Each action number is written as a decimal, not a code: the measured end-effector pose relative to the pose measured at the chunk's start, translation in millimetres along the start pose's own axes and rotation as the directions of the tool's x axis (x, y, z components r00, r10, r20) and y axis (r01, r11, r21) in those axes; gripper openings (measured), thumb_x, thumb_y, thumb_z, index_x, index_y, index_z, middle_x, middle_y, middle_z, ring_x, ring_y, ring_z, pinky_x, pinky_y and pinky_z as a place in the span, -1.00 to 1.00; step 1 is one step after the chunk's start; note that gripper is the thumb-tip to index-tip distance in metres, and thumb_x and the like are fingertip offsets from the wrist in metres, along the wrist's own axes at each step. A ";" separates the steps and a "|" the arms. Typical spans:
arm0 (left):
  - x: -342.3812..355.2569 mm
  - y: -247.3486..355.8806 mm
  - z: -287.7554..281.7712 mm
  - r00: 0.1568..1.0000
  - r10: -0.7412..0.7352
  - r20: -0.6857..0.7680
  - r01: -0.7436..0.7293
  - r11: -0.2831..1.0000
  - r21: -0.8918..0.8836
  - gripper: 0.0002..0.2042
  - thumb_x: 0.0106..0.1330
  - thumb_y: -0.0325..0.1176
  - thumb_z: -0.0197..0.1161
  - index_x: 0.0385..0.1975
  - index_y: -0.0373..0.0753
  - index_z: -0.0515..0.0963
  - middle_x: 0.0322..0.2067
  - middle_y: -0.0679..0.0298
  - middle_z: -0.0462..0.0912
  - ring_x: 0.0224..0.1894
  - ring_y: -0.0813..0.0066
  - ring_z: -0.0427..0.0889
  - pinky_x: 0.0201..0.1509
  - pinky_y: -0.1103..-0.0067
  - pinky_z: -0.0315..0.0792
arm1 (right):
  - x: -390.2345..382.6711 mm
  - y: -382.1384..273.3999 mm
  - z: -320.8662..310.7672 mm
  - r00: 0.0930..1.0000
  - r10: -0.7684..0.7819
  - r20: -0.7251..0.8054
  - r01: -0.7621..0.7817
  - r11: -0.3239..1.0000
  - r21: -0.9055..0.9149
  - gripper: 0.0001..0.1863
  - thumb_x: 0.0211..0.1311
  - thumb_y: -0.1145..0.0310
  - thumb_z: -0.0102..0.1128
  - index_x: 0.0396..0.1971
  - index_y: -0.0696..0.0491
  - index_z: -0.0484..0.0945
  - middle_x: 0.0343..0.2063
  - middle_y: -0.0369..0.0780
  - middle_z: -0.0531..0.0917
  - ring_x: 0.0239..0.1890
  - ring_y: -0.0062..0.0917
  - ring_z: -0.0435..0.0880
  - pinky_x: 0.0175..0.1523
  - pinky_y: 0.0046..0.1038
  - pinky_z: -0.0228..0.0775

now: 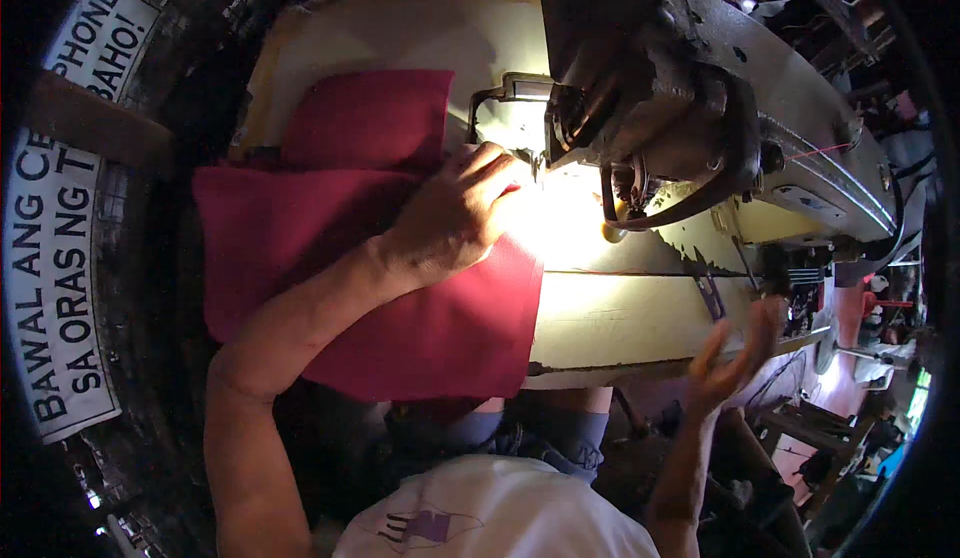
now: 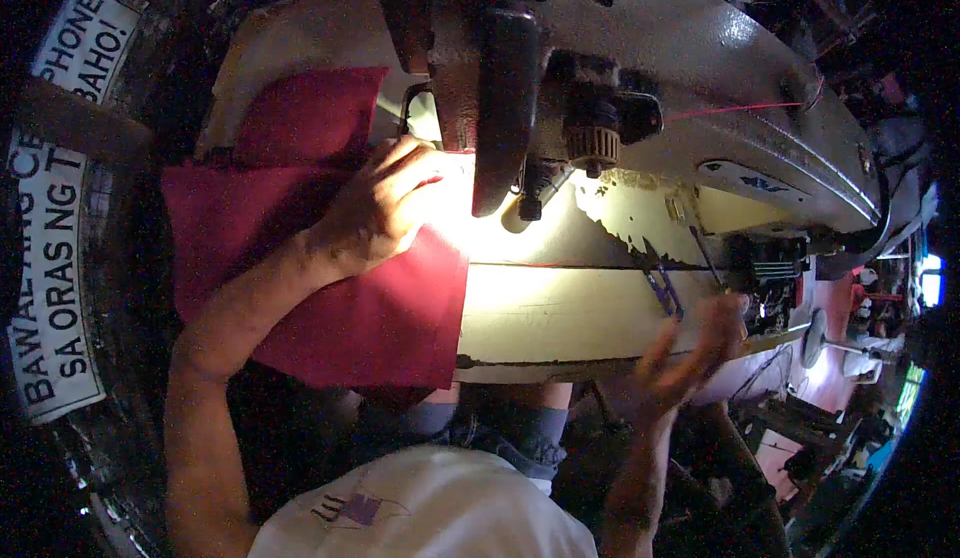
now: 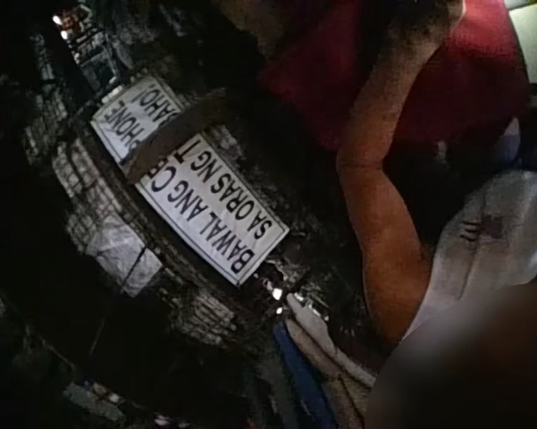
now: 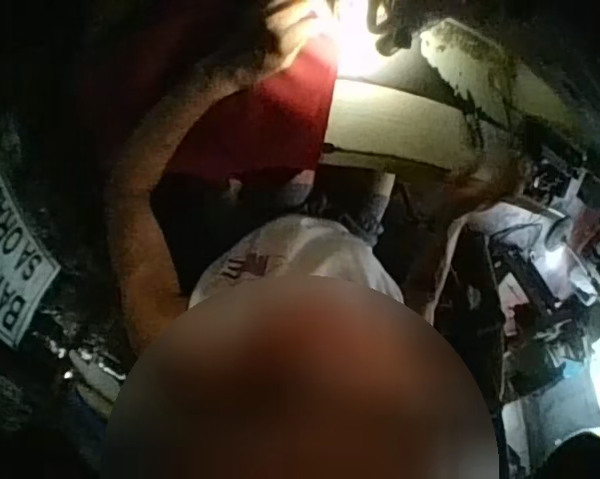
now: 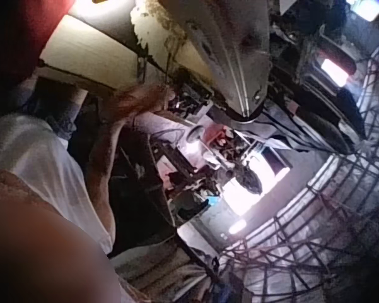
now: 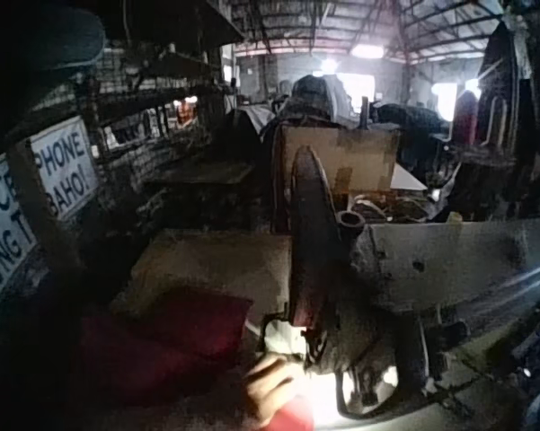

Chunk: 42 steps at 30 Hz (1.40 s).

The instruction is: Sewing fabric for bag manufacturing using an industrial sewing machine.

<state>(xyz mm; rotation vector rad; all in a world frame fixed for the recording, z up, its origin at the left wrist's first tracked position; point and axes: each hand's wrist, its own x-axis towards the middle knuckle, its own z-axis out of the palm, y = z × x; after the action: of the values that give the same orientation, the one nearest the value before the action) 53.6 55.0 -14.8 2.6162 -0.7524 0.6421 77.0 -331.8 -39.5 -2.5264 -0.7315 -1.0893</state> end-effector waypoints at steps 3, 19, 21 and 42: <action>1.8 -0.5 1.7 1.000 0.012 0.008 -0.012 1.000 -0.011 -0.76 0.04 -0.50 0.17 -0.25 -0.35 0.56 -0.17 0.12 0.51 -0.06 0.17 0.50 0.07 0.35 0.48 | -10.5 -59.2 -12.6 0.869 -0.432 0.241 0.240 0.794 0.558 -0.62 0.30 0.37 0.20 0.10 0.10 0.56 0.15 -0.07 0.56 0.24 -0.14 0.51 0.30 -0.10 0.32; -31.9 69.1 -50.4 0.975 -0.153 0.163 0.152 0.988 0.019 -0.64 0.14 -0.38 0.32 -0.05 -0.32 0.56 0.06 0.05 0.49 0.19 0.07 0.42 0.26 0.19 0.32 | -3.7 -130.4 -8.6 0.711 -0.590 0.382 0.279 0.736 0.616 -0.55 0.15 0.28 0.29 0.09 -0.05 0.57 0.19 -0.27 0.57 0.28 -0.37 0.52 0.42 -0.18 0.07; -58.2 106.1 -60.0 0.930 -0.222 0.294 0.239 0.971 -0.024 -0.61 0.16 -0.32 0.36 -0.02 -0.30 0.57 0.10 0.04 0.47 0.25 0.04 0.39 0.31 0.15 0.30 | -4.3 -131.0 -7.4 0.738 -0.576 0.350 0.283 0.736 0.614 -0.52 0.20 0.27 0.21 0.15 -0.03 0.52 0.25 -0.25 0.51 0.33 -0.38 0.44 0.43 -0.14 0.05; -108.4 120.3 -31.8 0.965 -0.260 -0.038 0.253 0.958 -0.133 -0.82 0.22 -0.45 0.35 -0.19 -0.17 0.61 -0.04 0.28 0.64 0.16 0.25 0.57 0.31 0.19 0.41 | 69.7 -93.8 142.9 0.841 -0.461 0.285 0.341 0.859 0.383 -0.79 0.29 0.38 0.16 -0.14 0.05 0.67 -0.34 -0.16 0.71 -0.47 -0.35 0.63 -0.29 -0.30 0.46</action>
<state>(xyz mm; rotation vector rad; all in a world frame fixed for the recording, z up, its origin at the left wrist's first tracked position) -106.9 17.1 -19.6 2.5097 -0.4115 0.5672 149.7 -166.5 -77.7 -2.3624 -1.4765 -0.5289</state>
